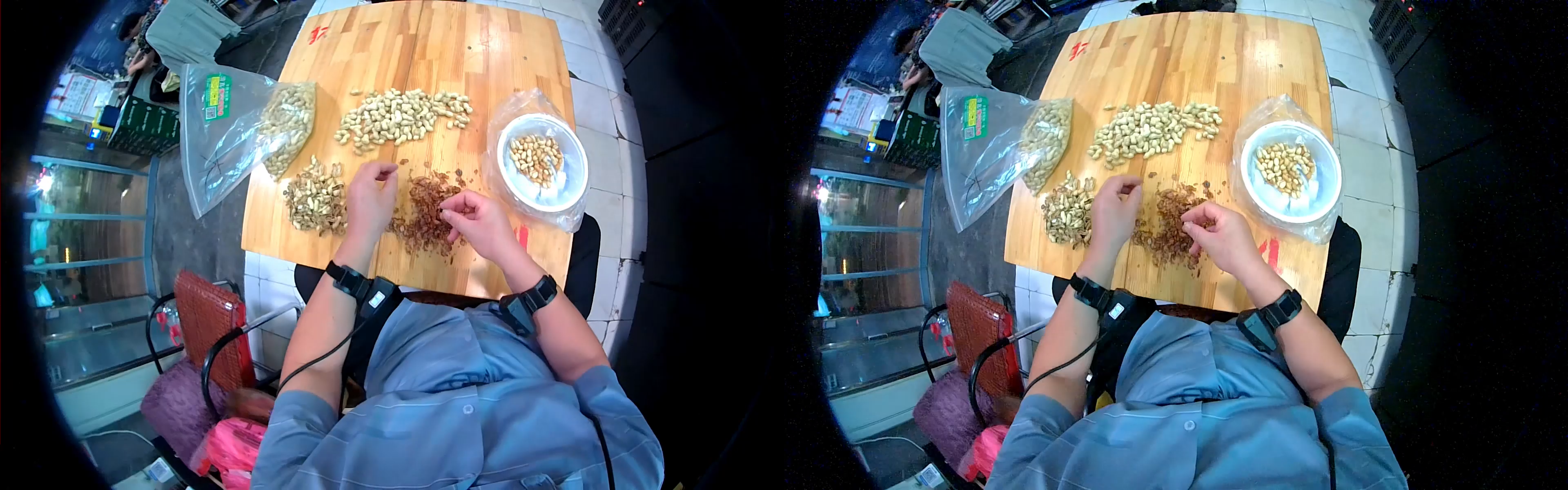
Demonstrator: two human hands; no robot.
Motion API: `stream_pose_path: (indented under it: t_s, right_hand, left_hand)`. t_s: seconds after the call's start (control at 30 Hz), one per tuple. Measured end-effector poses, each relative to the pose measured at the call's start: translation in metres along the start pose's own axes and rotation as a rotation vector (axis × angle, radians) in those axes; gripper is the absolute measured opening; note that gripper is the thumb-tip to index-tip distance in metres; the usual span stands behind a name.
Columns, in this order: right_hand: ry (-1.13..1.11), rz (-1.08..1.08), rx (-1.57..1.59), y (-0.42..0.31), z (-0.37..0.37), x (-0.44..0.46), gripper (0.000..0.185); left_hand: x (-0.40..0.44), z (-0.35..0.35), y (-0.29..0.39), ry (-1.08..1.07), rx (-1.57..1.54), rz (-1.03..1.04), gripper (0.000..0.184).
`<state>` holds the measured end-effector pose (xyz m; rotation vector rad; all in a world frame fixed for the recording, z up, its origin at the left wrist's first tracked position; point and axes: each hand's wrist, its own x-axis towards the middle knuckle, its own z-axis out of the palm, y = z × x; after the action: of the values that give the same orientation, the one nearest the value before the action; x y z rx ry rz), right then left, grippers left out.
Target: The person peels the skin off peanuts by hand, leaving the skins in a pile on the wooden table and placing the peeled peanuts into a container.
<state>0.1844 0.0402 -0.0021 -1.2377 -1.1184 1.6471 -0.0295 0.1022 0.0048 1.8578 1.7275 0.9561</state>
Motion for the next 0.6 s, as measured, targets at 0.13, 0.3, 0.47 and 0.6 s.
stream_pose_path:
  t_s: [0.13,0.3,0.47,0.6]
  right_hand:
    - [-0.031,0.030,0.063,-0.004,0.000,0.001,0.012]
    - [-0.076,0.088,0.034,-0.012,-0.005,0.000,0.008]
    - [-0.104,0.086,0.085,-0.009,-0.008,0.001,0.008]
    - [-0.019,0.013,0.070,-0.024,-0.013,-0.005,0.008]
  left_hand:
    - [0.030,0.011,-0.002,0.014,0.080,0.031,0.014]
    - [0.054,0.035,-0.010,0.053,0.229,0.061,0.012]
    - [0.066,0.052,-0.026,0.095,0.305,0.080,0.015]
    - [0.066,0.052,-0.024,0.109,0.308,0.069,0.016]
